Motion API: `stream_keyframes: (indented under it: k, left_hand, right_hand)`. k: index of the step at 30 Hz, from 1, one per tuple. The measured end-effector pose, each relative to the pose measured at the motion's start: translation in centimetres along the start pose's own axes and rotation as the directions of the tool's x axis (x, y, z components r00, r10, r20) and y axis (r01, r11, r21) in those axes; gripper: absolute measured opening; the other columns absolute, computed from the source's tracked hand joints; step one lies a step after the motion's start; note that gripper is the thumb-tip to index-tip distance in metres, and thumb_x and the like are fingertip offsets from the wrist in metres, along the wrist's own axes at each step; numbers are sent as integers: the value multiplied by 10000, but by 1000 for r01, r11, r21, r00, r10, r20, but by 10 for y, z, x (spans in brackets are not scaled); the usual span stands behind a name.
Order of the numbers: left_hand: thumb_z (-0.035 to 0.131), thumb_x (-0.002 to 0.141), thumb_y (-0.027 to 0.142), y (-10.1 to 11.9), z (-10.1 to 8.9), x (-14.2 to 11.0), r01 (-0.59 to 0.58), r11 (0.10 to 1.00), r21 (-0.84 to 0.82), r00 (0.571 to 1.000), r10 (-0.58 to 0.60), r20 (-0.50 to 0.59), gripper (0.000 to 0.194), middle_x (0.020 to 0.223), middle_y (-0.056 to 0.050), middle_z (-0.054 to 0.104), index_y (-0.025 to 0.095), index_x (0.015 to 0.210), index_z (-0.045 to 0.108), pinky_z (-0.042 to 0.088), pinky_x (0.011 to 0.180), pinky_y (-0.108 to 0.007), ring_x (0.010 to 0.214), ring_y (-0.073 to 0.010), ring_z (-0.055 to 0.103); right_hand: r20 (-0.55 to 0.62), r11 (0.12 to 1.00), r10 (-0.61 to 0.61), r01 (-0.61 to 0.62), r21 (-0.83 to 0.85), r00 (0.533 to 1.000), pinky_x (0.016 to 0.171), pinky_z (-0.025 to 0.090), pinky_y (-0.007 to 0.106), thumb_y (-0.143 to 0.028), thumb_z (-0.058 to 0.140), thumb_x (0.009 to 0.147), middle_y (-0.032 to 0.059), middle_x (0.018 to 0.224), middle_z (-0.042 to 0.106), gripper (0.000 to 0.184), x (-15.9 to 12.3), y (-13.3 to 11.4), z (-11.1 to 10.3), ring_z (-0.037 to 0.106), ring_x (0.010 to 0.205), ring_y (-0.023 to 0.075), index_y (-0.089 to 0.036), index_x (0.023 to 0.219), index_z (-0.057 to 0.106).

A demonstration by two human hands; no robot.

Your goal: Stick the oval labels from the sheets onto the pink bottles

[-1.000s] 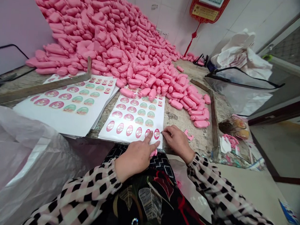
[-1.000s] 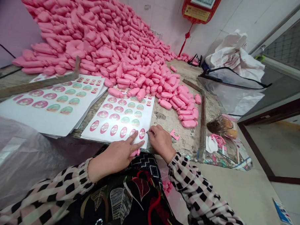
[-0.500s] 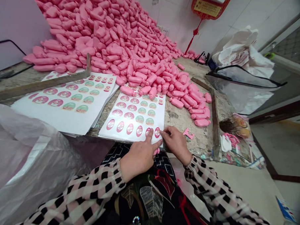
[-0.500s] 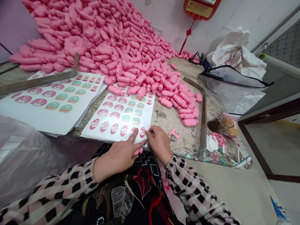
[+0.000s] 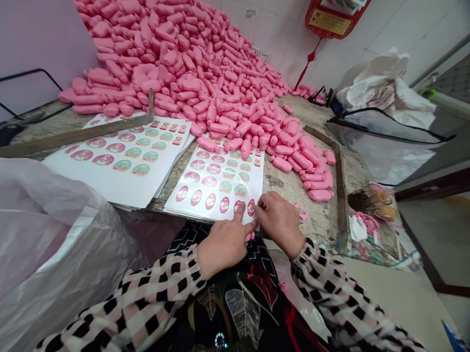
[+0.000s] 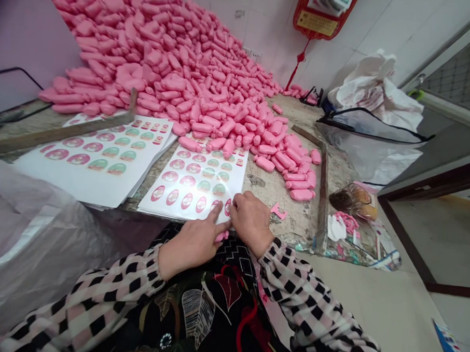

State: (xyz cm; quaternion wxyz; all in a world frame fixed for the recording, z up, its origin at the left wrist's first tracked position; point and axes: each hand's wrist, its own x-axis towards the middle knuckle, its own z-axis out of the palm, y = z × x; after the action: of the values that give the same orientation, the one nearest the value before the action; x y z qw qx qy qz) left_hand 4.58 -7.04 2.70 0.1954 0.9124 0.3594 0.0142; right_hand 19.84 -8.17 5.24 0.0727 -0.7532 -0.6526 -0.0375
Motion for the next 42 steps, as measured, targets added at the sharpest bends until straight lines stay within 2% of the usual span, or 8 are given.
stream_keyframes:
  k: [9,13,15,17,19,20,22,42]
  left_hand:
    - [435,829,288,-2,-3,-2,5,998,-57,1000,-4,15,512,1479,-127,158,369,1330,365,439,781,-462,949,-319,597]
    - [554,773,352,-9,-19,-4,-17,904,-427,997,-18,-77,536,1357,-103,405,330,1295,431,420,849,-425,1053,-304,542]
    - [532,781,462,-11,-29,-2,-34,635,-772,989,-89,-116,499,1160,-91,559,287,1246,483,465,759,-359,928,-246,592]
    - [455,792,568,-10,-36,1,-19,155,-988,987,-158,-44,486,948,-64,608,247,1147,537,472,594,-282,693,-162,597]
    - [427,786,610,-7,-41,5,1,-299,-954,981,-187,60,476,824,-28,588,229,1038,559,443,506,-237,576,-112,550]
    - [446,776,612,-5,-42,7,4,-449,-893,975,-195,103,466,794,-16,576,220,998,562,441,497,-229,570,-105,541]
    - [492,764,592,-2,-42,9,10,-605,-796,966,-200,165,448,764,-8,562,200,970,563,454,504,-230,583,-103,544]
    - [473,773,598,-5,-38,7,-29,-550,-835,986,-153,67,506,730,-13,540,180,1038,575,438,499,-202,586,-92,529]
  right_hand:
    - [-92,964,152,-127,235,984,531,265,257,-448,563,748,-5,744,601,233,9,12,-17,510,648,136,-227,690,609]
    - [-75,815,217,-138,563,973,521,308,246,-482,605,703,-8,655,564,282,9,23,-28,468,580,121,-201,672,595]
    - [-53,629,244,-117,768,968,513,323,238,-475,634,688,-20,613,523,296,5,21,-32,439,556,110,-187,679,569]
    - [-33,450,240,-81,889,970,520,340,235,-455,662,676,-28,613,506,297,-2,12,-36,426,557,103,-180,688,551]
    - [-14,360,201,-61,931,979,540,356,237,-431,676,674,-26,632,513,283,-8,-1,-38,434,578,103,-177,692,553]
    - [-3,345,177,-60,937,984,546,360,236,-420,679,677,-26,634,516,273,-11,-8,-39,438,584,102,-176,689,557]
    - [19,332,138,-64,941,990,545,359,232,-399,683,680,-29,630,522,254,-15,-20,-40,438,580,99,-176,677,561]
    - [-73,593,71,17,805,995,545,368,239,-430,634,724,-9,671,583,239,-18,-28,-29,486,585,114,-195,702,592]
